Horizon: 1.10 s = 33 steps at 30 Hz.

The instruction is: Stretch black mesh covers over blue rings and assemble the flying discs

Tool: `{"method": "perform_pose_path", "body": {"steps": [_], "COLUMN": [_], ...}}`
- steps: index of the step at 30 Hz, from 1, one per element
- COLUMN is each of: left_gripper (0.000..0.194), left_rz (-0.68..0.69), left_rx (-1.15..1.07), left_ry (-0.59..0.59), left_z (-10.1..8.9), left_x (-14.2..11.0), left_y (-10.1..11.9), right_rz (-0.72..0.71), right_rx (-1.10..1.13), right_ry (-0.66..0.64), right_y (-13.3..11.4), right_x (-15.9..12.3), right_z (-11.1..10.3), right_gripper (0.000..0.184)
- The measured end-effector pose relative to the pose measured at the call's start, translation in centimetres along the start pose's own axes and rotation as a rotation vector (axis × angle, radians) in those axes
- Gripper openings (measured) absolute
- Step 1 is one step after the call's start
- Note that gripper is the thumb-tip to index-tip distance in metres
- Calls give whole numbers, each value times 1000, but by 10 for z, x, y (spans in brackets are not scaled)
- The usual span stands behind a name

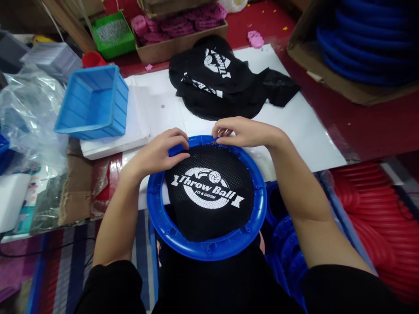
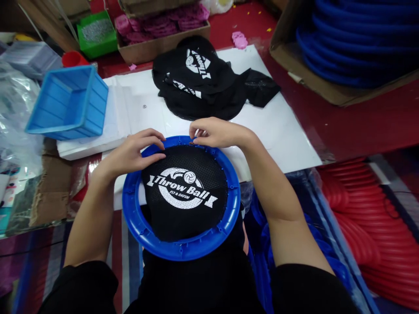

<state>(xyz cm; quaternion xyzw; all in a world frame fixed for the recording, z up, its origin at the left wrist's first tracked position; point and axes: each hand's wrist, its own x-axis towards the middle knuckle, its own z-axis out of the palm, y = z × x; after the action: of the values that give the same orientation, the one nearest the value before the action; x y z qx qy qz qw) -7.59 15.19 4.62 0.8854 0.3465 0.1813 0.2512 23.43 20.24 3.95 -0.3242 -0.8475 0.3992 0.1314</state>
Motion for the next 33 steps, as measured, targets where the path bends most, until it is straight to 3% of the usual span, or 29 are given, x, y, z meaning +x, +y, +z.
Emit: {"method": "perform_pose_path", "body": {"steps": [5, 10, 16, 19, 23, 33], "left_gripper": [16, 33, 22, 17, 13, 18], "left_rz": [62, 98, 76, 36, -50, -259], "left_rx": [167, 218, 152, 71, -13, -202], "left_ry": [-33, -81, -121, -113, -1, 62], "left_z": [11, 18, 22, 21, 14, 9], "left_x": [-1, 1, 0, 0, 3, 9], "left_y": [0, 0, 1, 3, 4, 3], "right_rz": [-215, -309, -366, -347, -245, -78], "right_rx": [-79, -155, -199, -187, -131, 92], "right_ry": [44, 23, 11, -31, -73, -5], "right_y": [-1, 3, 4, 2, -3, -13], "right_x": [6, 12, 12, 13, 13, 11], "right_z": [14, 29, 33, 34, 32, 19], "right_gripper": [21, 27, 26, 25, 23, 26]}}
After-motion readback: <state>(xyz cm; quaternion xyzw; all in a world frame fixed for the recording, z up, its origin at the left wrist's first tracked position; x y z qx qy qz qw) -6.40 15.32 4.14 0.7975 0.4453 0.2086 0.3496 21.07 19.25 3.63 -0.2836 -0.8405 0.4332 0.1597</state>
